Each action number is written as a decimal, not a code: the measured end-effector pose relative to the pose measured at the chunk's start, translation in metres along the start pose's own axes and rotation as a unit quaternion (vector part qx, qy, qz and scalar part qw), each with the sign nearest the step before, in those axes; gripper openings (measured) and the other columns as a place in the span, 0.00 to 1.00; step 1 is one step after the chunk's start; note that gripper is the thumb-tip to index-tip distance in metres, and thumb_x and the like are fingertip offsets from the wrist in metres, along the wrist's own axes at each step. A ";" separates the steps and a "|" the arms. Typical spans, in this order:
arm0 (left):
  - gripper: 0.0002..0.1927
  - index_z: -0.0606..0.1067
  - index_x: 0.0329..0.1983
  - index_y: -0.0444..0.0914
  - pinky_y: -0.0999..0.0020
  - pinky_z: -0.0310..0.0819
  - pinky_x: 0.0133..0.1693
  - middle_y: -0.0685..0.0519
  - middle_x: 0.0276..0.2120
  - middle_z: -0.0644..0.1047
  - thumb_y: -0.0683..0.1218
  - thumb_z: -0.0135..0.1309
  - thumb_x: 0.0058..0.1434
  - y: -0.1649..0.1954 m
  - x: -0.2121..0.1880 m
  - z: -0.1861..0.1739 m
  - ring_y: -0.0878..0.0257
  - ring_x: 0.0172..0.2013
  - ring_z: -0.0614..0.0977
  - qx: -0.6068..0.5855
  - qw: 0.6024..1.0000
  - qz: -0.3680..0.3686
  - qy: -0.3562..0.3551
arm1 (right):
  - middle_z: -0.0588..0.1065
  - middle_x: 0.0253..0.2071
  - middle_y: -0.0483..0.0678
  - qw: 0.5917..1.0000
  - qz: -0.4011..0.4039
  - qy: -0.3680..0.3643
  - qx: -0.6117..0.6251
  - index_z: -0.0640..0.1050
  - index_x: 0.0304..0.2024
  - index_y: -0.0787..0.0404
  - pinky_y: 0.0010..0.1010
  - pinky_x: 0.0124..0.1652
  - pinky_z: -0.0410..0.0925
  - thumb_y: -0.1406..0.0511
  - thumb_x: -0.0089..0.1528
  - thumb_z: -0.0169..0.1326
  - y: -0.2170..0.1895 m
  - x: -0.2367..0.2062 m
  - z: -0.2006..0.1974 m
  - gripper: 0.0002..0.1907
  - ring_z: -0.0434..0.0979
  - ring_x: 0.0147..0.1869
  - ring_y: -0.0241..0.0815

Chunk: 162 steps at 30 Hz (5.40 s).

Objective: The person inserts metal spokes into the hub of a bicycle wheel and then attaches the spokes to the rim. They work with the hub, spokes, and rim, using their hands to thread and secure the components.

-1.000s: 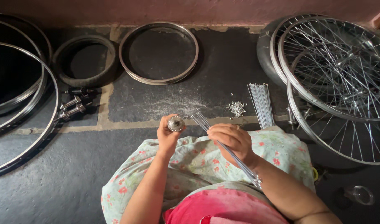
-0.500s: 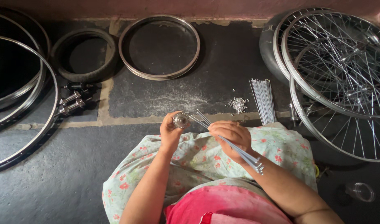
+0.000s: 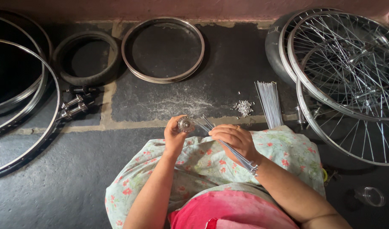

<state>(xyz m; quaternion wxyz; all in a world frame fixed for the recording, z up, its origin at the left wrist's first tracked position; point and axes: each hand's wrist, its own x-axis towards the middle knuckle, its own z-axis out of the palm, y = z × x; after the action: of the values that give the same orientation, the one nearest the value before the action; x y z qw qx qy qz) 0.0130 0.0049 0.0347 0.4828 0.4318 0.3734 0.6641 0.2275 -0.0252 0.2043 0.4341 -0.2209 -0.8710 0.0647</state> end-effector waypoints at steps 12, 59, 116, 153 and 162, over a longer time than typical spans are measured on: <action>0.23 0.78 0.49 0.35 0.73 0.74 0.47 0.54 0.42 0.78 0.29 0.61 0.49 0.001 0.000 0.000 0.66 0.43 0.79 0.166 0.985 0.052 -0.007 | 0.79 0.48 0.49 0.992 -0.045 -0.077 -0.083 0.77 0.46 0.62 0.35 0.49 0.74 0.69 0.59 0.57 0.002 0.004 0.005 0.12 0.80 0.54 0.48; 0.19 0.74 0.51 0.36 0.69 0.76 0.49 0.56 0.42 0.79 0.32 0.60 0.57 -0.042 0.011 -0.032 0.67 0.43 0.81 -0.118 0.981 -0.069 0.135 | 0.75 0.39 0.47 0.937 0.169 -0.073 -0.296 0.79 0.45 0.58 0.39 0.37 0.75 0.67 0.65 0.53 0.048 0.040 0.024 0.07 0.80 0.38 0.49; 0.16 0.80 0.48 0.36 0.68 0.83 0.45 0.53 0.39 0.85 0.35 0.60 0.56 0.204 0.018 0.097 0.63 0.41 0.86 0.086 0.992 -0.087 0.026 | 0.80 0.39 0.52 0.962 0.248 0.062 -0.097 0.79 0.41 0.63 0.37 0.38 0.74 0.70 0.60 0.61 -0.006 -0.041 -0.127 0.07 0.82 0.40 0.51; 0.29 0.77 0.57 0.43 0.58 0.67 0.66 0.51 0.47 0.84 0.32 0.61 0.51 0.182 0.001 0.111 0.52 0.60 0.80 0.349 0.924 0.153 0.030 | 0.80 0.39 0.53 0.991 -0.021 0.121 0.051 0.71 0.47 0.61 0.36 0.46 0.81 0.71 0.62 0.60 -0.057 0.037 -0.128 0.14 0.86 0.46 0.49; 0.29 0.77 0.57 0.43 0.59 0.68 0.65 0.52 0.48 0.84 0.31 0.60 0.51 0.179 0.000 0.110 0.51 0.61 0.78 0.371 0.916 0.150 0.026 | 0.80 0.38 0.54 0.989 -0.022 0.126 0.070 0.72 0.46 0.62 0.37 0.46 0.81 0.70 0.64 0.58 -0.062 0.040 -0.130 0.10 0.86 0.45 0.49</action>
<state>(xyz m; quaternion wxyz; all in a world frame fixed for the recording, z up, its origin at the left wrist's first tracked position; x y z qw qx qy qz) 0.0586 -0.0319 0.2367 0.1727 0.6136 0.5358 0.5537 0.2884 -0.0730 0.3322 0.5562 -0.1769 -0.8073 0.0874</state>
